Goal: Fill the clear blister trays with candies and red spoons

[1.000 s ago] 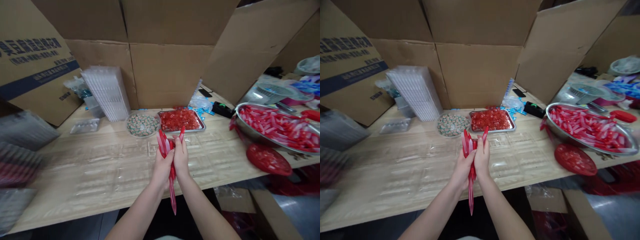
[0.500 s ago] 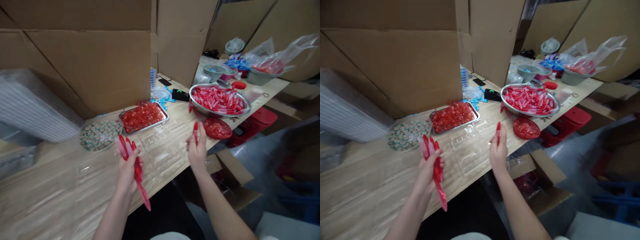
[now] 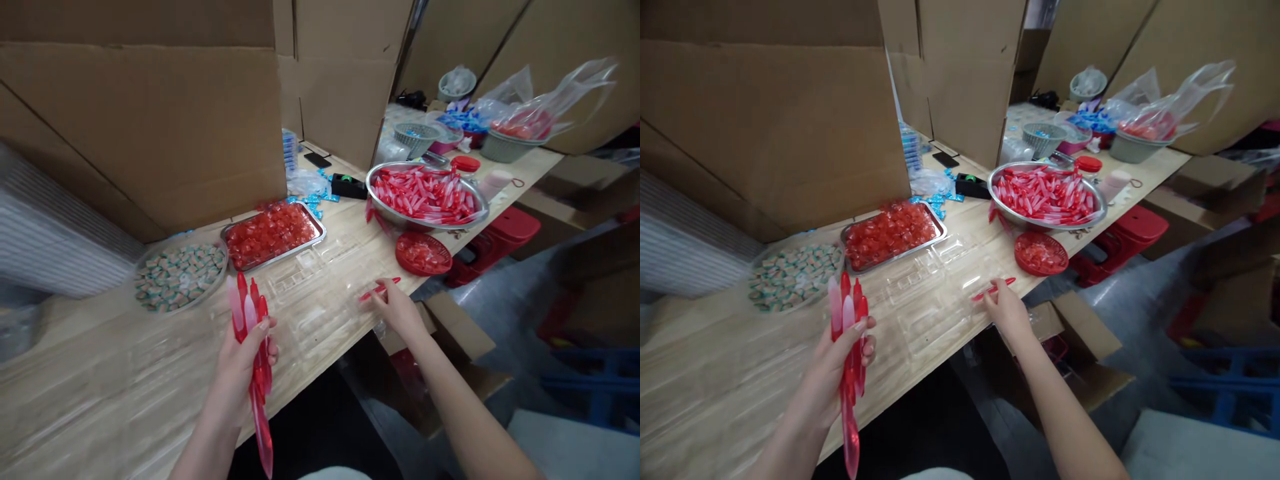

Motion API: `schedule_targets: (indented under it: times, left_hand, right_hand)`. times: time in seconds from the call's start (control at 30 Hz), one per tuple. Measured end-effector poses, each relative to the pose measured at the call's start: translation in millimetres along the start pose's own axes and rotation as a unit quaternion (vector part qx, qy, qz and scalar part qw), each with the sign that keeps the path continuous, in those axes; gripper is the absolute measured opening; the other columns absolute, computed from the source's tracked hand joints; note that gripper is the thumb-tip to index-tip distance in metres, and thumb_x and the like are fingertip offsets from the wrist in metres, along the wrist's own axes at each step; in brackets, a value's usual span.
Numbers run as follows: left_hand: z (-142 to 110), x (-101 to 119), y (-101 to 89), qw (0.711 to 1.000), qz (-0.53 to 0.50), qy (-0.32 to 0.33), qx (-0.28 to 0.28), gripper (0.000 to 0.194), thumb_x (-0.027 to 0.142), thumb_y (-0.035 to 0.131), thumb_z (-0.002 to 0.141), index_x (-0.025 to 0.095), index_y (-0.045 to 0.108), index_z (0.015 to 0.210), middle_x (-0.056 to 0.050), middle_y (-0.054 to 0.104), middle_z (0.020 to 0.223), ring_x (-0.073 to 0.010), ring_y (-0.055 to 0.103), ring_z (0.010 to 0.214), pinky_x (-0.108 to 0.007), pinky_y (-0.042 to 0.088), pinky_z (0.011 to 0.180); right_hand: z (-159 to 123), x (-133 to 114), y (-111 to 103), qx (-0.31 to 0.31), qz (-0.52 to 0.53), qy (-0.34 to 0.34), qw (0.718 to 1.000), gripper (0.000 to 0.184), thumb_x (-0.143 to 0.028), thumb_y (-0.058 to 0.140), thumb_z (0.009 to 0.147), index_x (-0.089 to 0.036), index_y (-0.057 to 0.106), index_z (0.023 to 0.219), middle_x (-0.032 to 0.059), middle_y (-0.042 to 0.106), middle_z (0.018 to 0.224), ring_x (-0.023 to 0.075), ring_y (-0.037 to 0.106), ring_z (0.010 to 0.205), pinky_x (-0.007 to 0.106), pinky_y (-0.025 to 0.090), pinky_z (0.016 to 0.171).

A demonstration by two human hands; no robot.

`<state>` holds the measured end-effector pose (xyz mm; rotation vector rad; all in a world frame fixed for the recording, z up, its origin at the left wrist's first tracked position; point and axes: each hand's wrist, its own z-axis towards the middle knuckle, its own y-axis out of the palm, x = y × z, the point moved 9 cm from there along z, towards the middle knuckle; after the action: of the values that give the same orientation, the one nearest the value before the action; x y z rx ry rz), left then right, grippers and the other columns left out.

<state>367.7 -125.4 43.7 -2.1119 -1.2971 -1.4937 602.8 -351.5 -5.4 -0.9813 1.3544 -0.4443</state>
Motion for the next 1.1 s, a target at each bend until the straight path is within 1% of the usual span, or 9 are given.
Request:
schedule_targets:
  times: [0.13, 0.27, 0.33, 0.43, 0.6, 0.67, 0.8, 0.9, 1.1]
  left_hand:
    - [1.3, -2.8, -2.0, 1.0, -0.004, -0.021, -0.019, 0.035, 0.028, 0.071, 0.07, 0.019, 0.054, 0.099, -0.001, 0.064, 0.087, -0.0046, 0.054, 0.048, -0.014, 0.043, 0.04]
    - [0.8, -10.3, 13.1, 0.992, -0.004, -0.069, -0.104, 0.033, 0.028, 0.069, 0.073, 0.015, 0.055, 0.1, -0.005, 0.064, 0.092, -0.007, 0.058, 0.051, -0.016, 0.046, 0.042]
    - [0.1, -12.7, 23.8, 0.985, 0.005, -0.079, -0.151, 0.035, 0.027, 0.069, 0.073, 0.015, 0.054, 0.102, -0.006, 0.064, 0.092, -0.0083, 0.06, 0.052, -0.017, 0.048, 0.045]
    - [3.5, -14.9, 30.0, 0.983, 0.031, -0.07, -0.164, 0.041, 0.027, 0.071, 0.071, 0.016, 0.051, 0.105, -0.003, 0.064, 0.087, -0.009, 0.061, 0.052, -0.018, 0.049, 0.047]
    - [19.0, -20.3, 14.4, 0.99, 0.075, -0.068, -0.098, 0.04, 0.03, 0.071, 0.07, 0.017, 0.048, 0.1, 0.001, 0.062, 0.074, -0.0106, 0.062, 0.051, -0.021, 0.05, 0.048]
    - [25.9, -22.1, 2.1, 0.993, 0.067, -0.071, -0.058, 0.035, 0.031, 0.07, 0.071, 0.017, 0.049, 0.095, 0.002, 0.061, 0.071, -0.0108, 0.062, 0.051, -0.02, 0.05, 0.047]
    - [32.6, -24.7, -12.8, 0.993, 0.086, -0.075, -0.025, 0.027, 0.034, 0.066, 0.073, 0.016, 0.05, 0.086, 0.001, 0.06, 0.073, -0.0052, 0.053, 0.04, -0.015, 0.039, 0.035]
    - [30.4, -25.5, -8.7, 0.989, 0.109, -0.077, -0.058, 0.028, 0.035, 0.064, 0.075, 0.016, 0.05, 0.09, 0.001, 0.061, 0.076, -0.0043, 0.052, 0.039, -0.015, 0.038, 0.034]
    - [23.5, -23.6, 5.1, 0.986, 0.1, -0.086, -0.106, 0.028, 0.034, 0.064, 0.076, 0.017, 0.05, 0.093, 0.001, 0.061, 0.082, -0.0044, 0.055, 0.044, -0.014, 0.038, 0.036]
  right_hand:
    - [-1.4, -6.9, -12.3, 0.031, -0.044, -0.064, 0.997, 0.031, -0.029, 0.049, 0.078, -0.015, 0.059, 0.105, 0.0076, 0.06, 0.078, 0.0221, 0.055, 0.072, 0.034, 0.041, 0.068]
    - [-11.0, -51.1, -22.8, 0.074, 0.048, -0.119, 0.989, 0.027, -0.036, 0.049, 0.08, -0.016, 0.062, 0.092, 0.0092, 0.059, 0.084, 0.0215, 0.055, 0.076, 0.035, 0.043, 0.069]
    - [-19.7, -87.4, 3.2, -0.053, 0.186, -0.108, 0.975, 0.031, -0.045, 0.05, 0.08, -0.019, 0.062, 0.092, 0.0063, 0.06, 0.083, 0.0182, 0.055, 0.07, 0.03, 0.042, 0.059]
    - [-52.0, -148.2, 60.6, -0.312, 0.321, -0.07, 0.892, 0.033, -0.051, 0.056, 0.077, -0.019, 0.059, 0.082, -0.0004, 0.055, 0.067, 0.0114, 0.049, 0.054, 0.024, 0.036, 0.046]
    - [-66.2, -167.6, 89.7, -0.406, 0.397, -0.018, 0.823, 0.035, -0.051, 0.066, 0.071, -0.017, 0.056, 0.073, -0.0033, 0.054, 0.057, 0.0079, 0.047, 0.049, 0.021, 0.035, 0.045]
    - [-41.9, -144.6, 78.3, -0.366, 0.398, 0.014, 0.841, 0.036, -0.052, 0.066, 0.07, -0.017, 0.059, 0.074, -0.0006, 0.058, 0.06, 0.009, 0.05, 0.051, 0.021, 0.036, 0.046]
    - [48.6, -74.2, 11.6, -0.102, 0.337, 0.071, 0.933, 0.035, -0.052, 0.063, 0.071, -0.017, 0.057, 0.072, 0.0044, 0.062, 0.069, 0.0109, 0.056, 0.055, 0.021, 0.037, 0.044]
    - [99.0, -41.7, -9.9, -0.045, 0.28, 0.099, 0.954, 0.032, -0.047, 0.062, 0.073, -0.017, 0.054, 0.066, 0.0061, 0.061, 0.066, 0.011, 0.054, 0.05, 0.022, 0.033, 0.042]
    - [110.2, -41.3, -17.7, 0.034, 0.154, 0.069, 0.985, 0.028, -0.041, 0.065, 0.07, -0.015, 0.064, 0.078, 0.0099, 0.063, 0.07, 0.0225, 0.06, 0.07, 0.028, 0.04, 0.054]
